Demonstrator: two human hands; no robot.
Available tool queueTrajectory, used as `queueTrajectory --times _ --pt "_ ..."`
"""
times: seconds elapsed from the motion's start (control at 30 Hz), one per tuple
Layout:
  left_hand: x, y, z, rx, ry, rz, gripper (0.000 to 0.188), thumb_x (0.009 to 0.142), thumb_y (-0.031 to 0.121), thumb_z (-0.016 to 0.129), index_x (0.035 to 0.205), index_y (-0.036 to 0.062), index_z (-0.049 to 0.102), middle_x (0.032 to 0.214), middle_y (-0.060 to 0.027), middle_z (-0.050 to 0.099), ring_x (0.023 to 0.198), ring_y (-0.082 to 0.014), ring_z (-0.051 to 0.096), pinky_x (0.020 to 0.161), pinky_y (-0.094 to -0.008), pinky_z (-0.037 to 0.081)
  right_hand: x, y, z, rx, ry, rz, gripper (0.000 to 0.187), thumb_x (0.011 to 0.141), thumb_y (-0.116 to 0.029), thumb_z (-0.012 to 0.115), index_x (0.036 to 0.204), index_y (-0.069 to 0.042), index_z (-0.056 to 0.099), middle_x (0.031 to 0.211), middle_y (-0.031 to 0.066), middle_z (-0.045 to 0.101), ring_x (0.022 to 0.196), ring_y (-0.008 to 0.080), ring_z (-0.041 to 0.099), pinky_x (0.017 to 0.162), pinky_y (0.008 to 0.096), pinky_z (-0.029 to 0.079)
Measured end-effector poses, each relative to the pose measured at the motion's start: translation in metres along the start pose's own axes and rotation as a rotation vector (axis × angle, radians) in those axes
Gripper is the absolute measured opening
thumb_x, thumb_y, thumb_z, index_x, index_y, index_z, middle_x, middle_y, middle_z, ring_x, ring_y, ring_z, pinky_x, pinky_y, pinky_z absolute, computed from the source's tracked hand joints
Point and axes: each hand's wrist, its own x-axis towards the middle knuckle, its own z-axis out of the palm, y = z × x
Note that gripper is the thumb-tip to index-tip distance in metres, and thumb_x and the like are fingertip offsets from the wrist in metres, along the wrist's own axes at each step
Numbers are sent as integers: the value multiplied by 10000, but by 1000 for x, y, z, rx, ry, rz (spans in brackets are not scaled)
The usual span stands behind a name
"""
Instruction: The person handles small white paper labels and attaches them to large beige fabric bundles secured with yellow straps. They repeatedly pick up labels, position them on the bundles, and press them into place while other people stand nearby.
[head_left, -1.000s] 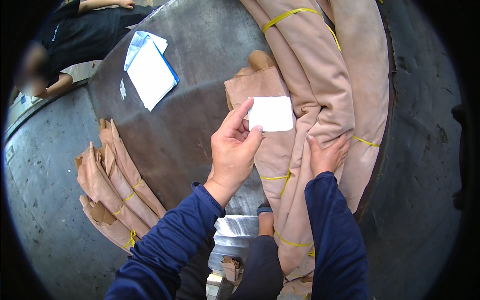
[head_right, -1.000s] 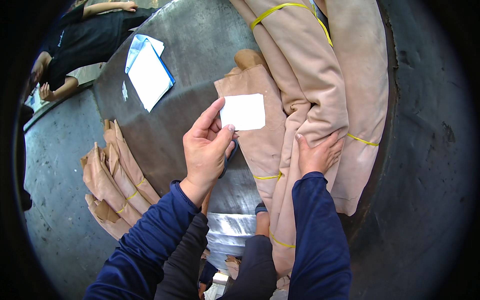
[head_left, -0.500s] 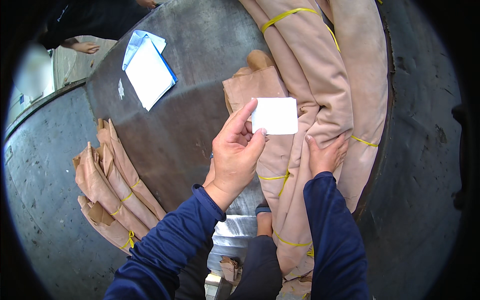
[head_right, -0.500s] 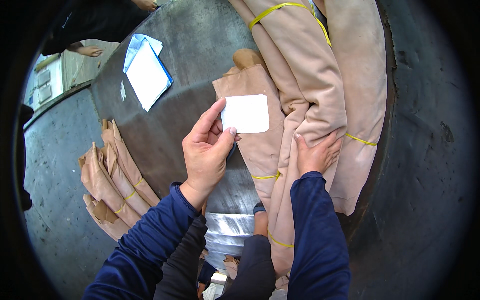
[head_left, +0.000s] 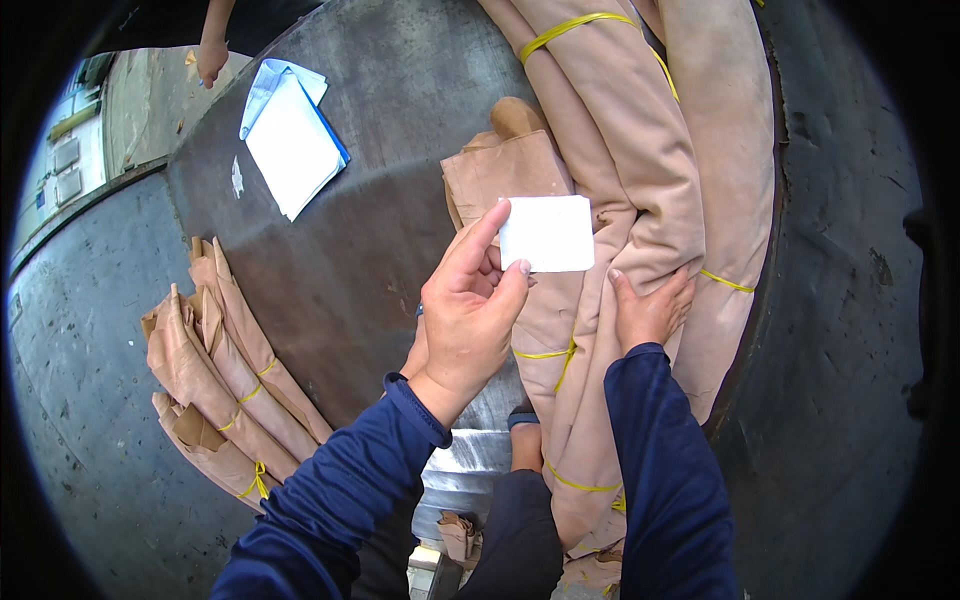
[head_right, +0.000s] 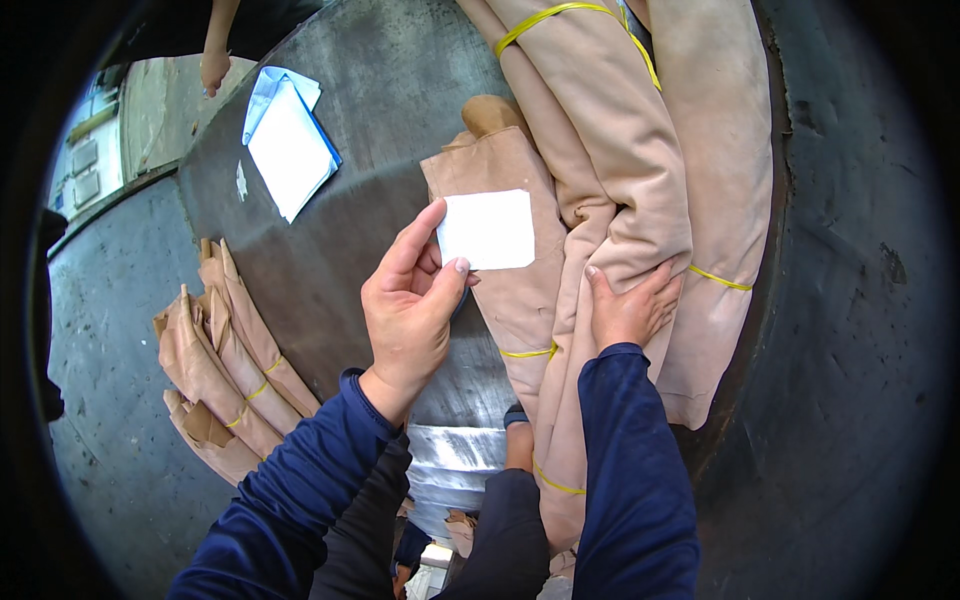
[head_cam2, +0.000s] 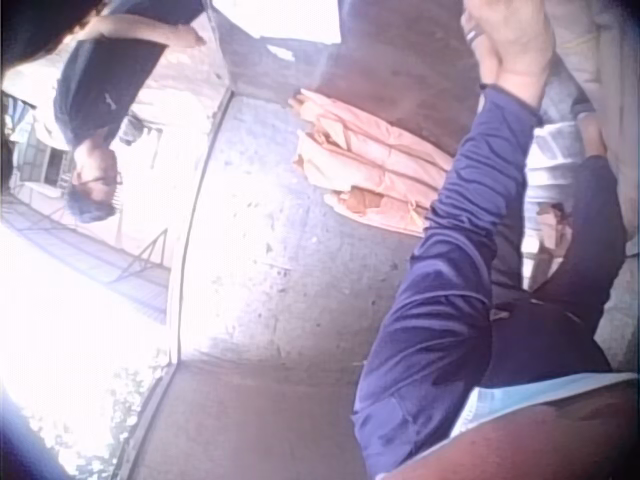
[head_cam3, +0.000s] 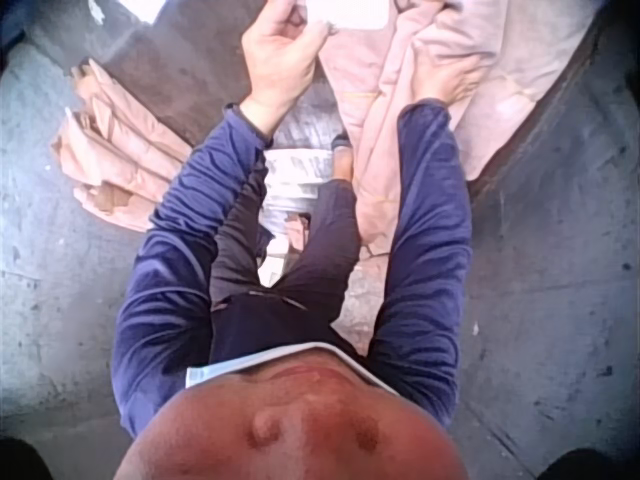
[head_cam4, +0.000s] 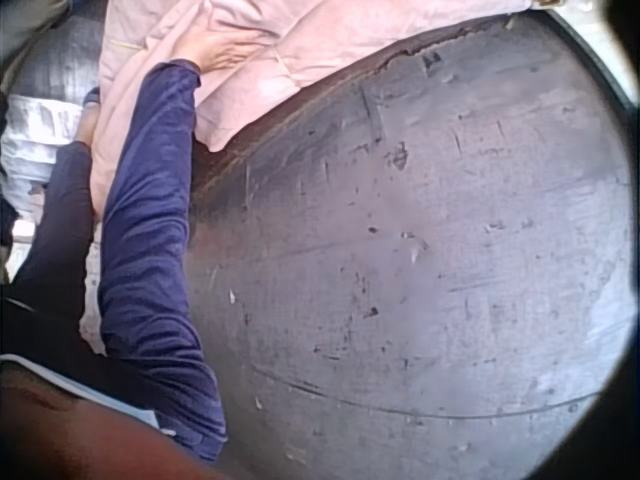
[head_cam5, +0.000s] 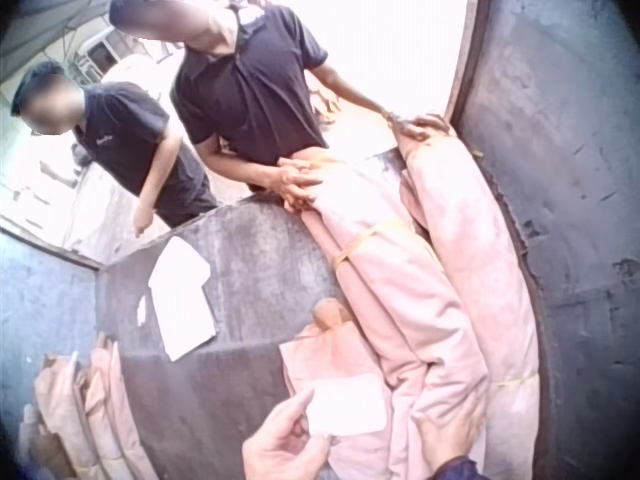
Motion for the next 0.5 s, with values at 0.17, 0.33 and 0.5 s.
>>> queueTrajectory --times 0.17,0.33,0.5 --pt "-1 0 1 -1 7 -8 477 888 -75 545 1353 -52 437 1038 -90 610 895 -99 588 770 -249 536 -1 -1 -2 -12 -5 -12 1113 650 -504 807 1442 1 210 1407 324 281 1333 450 277 1110 481 239" --pt "-2 0 1 2 3 -12 486 890 -70 548 1361 -46 430 1042 -89 614 899 -98 589 771 -247 532 0 -1 -2 -13 -11 2 1119 643 -507 809 1443 -3 210 1411 319 280 1334 447 275 1109 483 240" --pt "-2 -1 1 -5 1 -4 492 890 -69 550 1365 -42 426 1046 -84 616 900 -97 589 774 -248 529 0 -1 -2 -15 0 -1 1111 643 -499 811 1441 -7 215 1409 315 286 1332 446 278 1108 485 243"
